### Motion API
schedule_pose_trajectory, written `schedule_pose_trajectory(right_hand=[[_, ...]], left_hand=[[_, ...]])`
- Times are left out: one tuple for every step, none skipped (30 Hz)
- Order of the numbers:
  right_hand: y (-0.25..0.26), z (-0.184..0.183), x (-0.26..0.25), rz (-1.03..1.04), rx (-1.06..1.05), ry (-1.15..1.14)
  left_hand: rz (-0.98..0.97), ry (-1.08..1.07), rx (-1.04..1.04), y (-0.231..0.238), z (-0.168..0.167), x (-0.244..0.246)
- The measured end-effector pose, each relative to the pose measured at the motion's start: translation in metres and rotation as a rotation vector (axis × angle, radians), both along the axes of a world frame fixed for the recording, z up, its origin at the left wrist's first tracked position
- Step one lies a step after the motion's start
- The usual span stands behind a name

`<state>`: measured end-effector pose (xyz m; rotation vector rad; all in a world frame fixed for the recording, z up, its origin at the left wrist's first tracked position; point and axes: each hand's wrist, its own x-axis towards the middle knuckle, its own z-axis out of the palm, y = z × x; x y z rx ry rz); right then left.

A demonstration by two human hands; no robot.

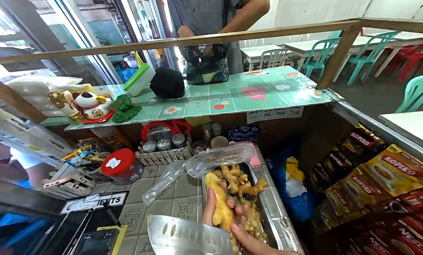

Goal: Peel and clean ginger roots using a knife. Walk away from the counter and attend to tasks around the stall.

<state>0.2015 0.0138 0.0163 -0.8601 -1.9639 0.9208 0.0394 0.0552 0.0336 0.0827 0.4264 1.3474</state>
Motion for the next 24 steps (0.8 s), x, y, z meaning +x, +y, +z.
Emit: schedule_pose_trajectory(right_hand=[[0.003, 0.007, -0.003, 0.027, -0.046, 0.017], [0.004, 0.014, -0.003, 0.057, -0.106, 0.020], [0.002, 0.025, -0.006, 0.030, -0.146, 0.035], [0.001, 0.030, -0.007, 0.023, -0.162, 0.030], [0.001, 0.028, -0.007, 0.028, -0.151, 0.032], [0.003, 0.022, -0.005, 0.060, -0.140, 0.021], [0.002, 0.021, -0.008, 0.033, -0.120, 0.035], [0.001, 0.020, -0.010, 0.010, -0.109, 0.033], [0.000, 0.019, -0.011, -0.007, -0.103, 0.027], [0.000, 0.020, -0.012, -0.021, -0.097, 0.025], [0.001, 0.020, -0.013, -0.022, -0.090, 0.030], [0.004, 0.012, -0.011, 0.007, -0.075, 0.052], [0.010, -0.003, -0.009, 0.076, -0.068, 0.073], [0.014, -0.012, -0.009, 0.113, -0.063, 0.099], [0.014, -0.013, -0.009, 0.124, -0.068, 0.112], [0.011, -0.004, -0.009, 0.097, -0.083, 0.102], [0.004, 0.015, -0.008, 0.040, -0.115, 0.077], [0.000, 0.031, -0.006, 0.027, -0.162, 0.037], [-0.001, 0.037, -0.004, 0.038, -0.184, 0.010], [0.000, 0.036, -0.002, 0.061, -0.183, 0.007], [0.002, 0.031, 0.000, 0.087, -0.172, 0.009], [0.003, 0.031, -0.004, 0.062, -0.153, 0.031], [0.003, 0.029, -0.007, 0.042, -0.140, 0.049], [0.004, 0.026, -0.008, 0.027, -0.126, 0.060]], left_hand=[[-0.023, 0.043, 0.000, 0.000, 0.002, -0.001], [-0.028, 0.083, -0.003, 0.000, 0.005, -0.001], [-0.023, 0.115, -0.004, 0.001, 0.007, -0.001], [-0.016, 0.131, -0.013, 0.000, 0.009, 0.000], [-0.010, 0.144, -0.021, 0.000, 0.010, 0.001], [-0.006, 0.154, -0.031, 0.001, 0.010, 0.002], [-0.005, 0.168, -0.029, 0.002, 0.011, 0.002], [-0.005, 0.186, -0.022, 0.003, 0.011, 0.001], [-0.005, 0.192, -0.018, 0.003, 0.011, 0.001], [-0.004, 0.193, -0.018, 0.002, 0.011, 0.000], [-0.008, 0.188, -0.015, 0.002, 0.010, 0.000], [-0.017, 0.182, -0.014, 0.001, 0.010, -0.001], [-0.028, 0.171, -0.010, 0.000, 0.009, -0.001], [-0.031, 0.156, -0.007, -0.001, 0.009, -0.001], [-0.022, 0.136, -0.011, -0.003, 0.009, -0.001], [0.003, 0.136, -0.023, -0.003, 0.011, 0.001], [0.011, 0.148, -0.016, -0.002, 0.010, 0.002], [0.009, 0.152, 0.000, -0.002, 0.009, 0.002], [0.005, 0.153, 0.022, -0.002, 0.008, 0.002], [-0.005, 0.138, 0.055, -0.002, 0.004, 0.002], [-0.019, 0.097, 0.099, -0.001, -0.003, 0.000], [-0.028, 0.092, 0.121, 0.000, -0.005, 0.000], [-0.036, 0.085, 0.113, -0.001, -0.005, 0.000], [-0.054, 0.075, 0.111, -0.002, -0.004, -0.002]])
